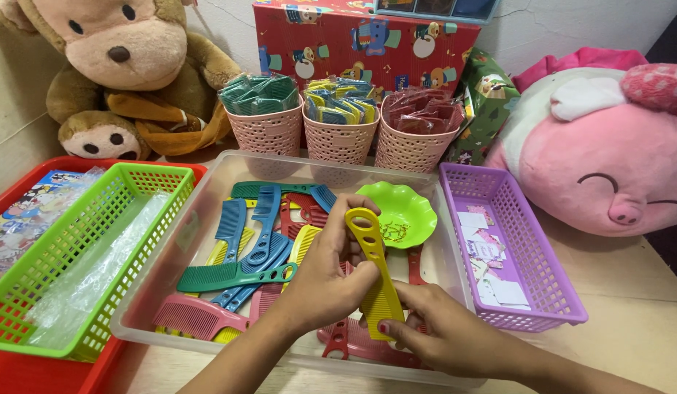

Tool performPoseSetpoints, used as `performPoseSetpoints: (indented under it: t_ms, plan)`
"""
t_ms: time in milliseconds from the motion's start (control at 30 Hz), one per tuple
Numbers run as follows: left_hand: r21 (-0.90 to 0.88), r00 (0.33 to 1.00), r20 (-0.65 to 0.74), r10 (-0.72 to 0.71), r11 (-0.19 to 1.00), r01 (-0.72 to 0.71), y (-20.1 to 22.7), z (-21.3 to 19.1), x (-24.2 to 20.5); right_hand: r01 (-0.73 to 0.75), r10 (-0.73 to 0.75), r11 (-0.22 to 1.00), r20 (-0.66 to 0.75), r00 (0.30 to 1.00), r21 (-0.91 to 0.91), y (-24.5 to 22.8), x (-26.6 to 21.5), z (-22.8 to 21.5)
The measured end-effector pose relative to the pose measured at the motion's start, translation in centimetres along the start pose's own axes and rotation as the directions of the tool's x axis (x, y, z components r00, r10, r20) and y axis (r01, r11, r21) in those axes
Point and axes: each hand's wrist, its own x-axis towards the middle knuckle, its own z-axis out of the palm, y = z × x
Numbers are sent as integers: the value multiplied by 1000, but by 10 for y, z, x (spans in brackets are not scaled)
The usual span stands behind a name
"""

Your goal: Sorting and organizing plastic toy combs and accessories into different colored baskets

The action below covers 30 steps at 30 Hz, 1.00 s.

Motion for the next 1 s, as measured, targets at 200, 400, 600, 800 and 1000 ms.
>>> performPoseSetpoints:
  t_ms: [200, 400, 600, 800, 1000]
  plan:
    - [88, 999, -5, 32, 996, -31, -7, 0, 1, -44, 40, 987, 29, 999, 153, 2, 0, -1]
    - [4, 979, 177, 99, 995, -101, -12, -3, 5, 16, -17, 996, 3, 1000, 92, 3, -1, 3]
    - [-57, 974, 198, 110, 993, -100, -18, -6, 7, 9, -9, 999, 15, 1000, 36, 0, -1, 3]
    - [-36, 990, 140, 15, 999, -10, -18, -5, 7, 141, -140, 989, 28, 990, -43, -2, -1, 1]
    - [55, 994, 107, 14, 998, -20, -7, -5, 5, 103, -102, 994, 46, 994, -29, -5, -1, 0]
